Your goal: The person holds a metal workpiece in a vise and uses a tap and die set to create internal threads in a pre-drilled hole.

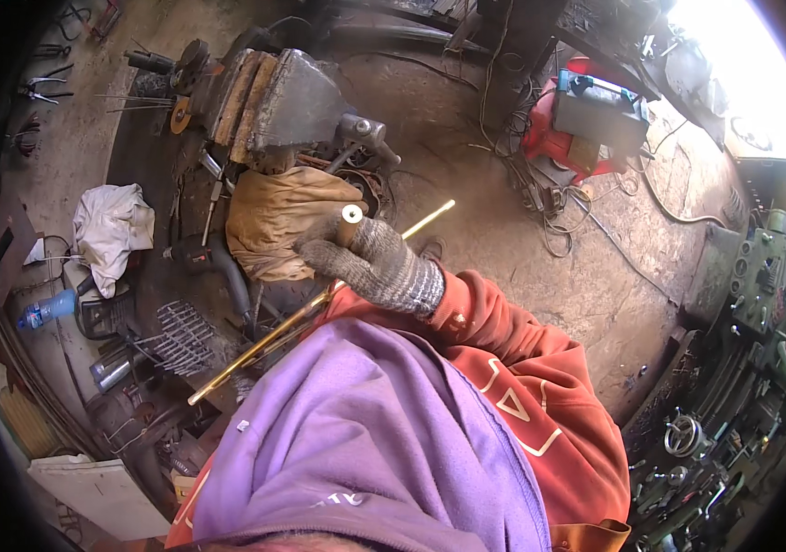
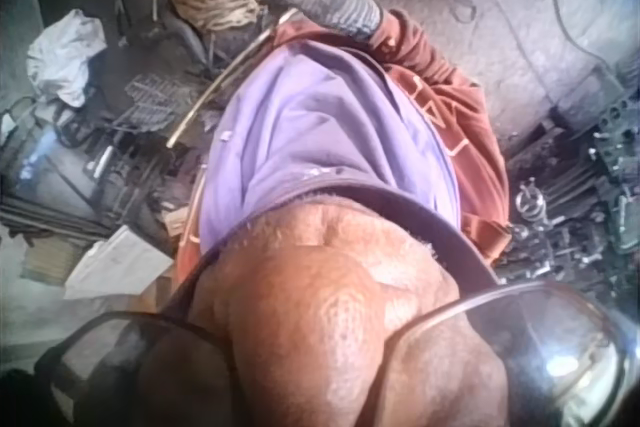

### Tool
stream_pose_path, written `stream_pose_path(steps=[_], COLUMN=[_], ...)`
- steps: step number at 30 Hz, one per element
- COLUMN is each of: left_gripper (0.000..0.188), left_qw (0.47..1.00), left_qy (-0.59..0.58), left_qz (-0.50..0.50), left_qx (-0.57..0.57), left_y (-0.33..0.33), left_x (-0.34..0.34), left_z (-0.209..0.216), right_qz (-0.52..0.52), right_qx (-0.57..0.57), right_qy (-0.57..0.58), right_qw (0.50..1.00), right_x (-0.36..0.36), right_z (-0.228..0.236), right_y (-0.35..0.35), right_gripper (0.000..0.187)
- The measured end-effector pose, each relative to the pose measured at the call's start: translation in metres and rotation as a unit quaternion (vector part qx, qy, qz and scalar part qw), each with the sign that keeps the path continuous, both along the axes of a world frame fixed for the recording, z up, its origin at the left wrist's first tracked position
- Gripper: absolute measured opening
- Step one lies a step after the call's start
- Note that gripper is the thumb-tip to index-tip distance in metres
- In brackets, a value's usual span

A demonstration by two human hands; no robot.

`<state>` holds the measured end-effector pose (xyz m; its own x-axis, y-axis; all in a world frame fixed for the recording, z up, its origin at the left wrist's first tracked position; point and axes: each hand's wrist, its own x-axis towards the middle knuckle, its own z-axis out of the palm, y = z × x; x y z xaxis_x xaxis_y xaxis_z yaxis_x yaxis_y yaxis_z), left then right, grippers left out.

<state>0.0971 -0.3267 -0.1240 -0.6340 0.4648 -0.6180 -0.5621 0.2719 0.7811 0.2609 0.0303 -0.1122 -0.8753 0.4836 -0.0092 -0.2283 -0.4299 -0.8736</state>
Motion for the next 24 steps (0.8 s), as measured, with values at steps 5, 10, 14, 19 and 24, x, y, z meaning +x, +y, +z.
stream_pose_path(steps=[5,10,14,19,24], left_gripper=[0.036,0.038,0.04,0.042,0.042], left_qw=[0.996,0.981,0.952,0.891,0.817], left_qy=[0.009,0.018,0.042,0.066,0.1], left_qz=[0.058,0.14,0.242,0.397,0.537], left_qx=[0.063,0.135,0.18,0.21,0.184], left_y=[0.021,0.034,0.024,0.016,0.011], left_x=[-0.008,-0.015,-0.011,0.037,0.106], left_z=[-0.017,-0.032,-0.041,-0.066,-0.095], right_qz=[0.054,0.074,0.179,0.337,0.611], right_qx=[0.014,0.104,0.25,0.625,0.393], right_qy=[0.019,0.01,-0.014,-0.104,-0.197], right_qw=[0.998,0.992,0.951,0.697,0.658], right_x=[-0.002,-0.003,-0.017,-0.017,-0.011], right_z=[0.013,0.023,0.017,-0.076,-0.177], right_y=[0.005,0.012,0.015,0.019,0.039], right_gripper=[0.029,0.032,0.035,0.051,0.054])
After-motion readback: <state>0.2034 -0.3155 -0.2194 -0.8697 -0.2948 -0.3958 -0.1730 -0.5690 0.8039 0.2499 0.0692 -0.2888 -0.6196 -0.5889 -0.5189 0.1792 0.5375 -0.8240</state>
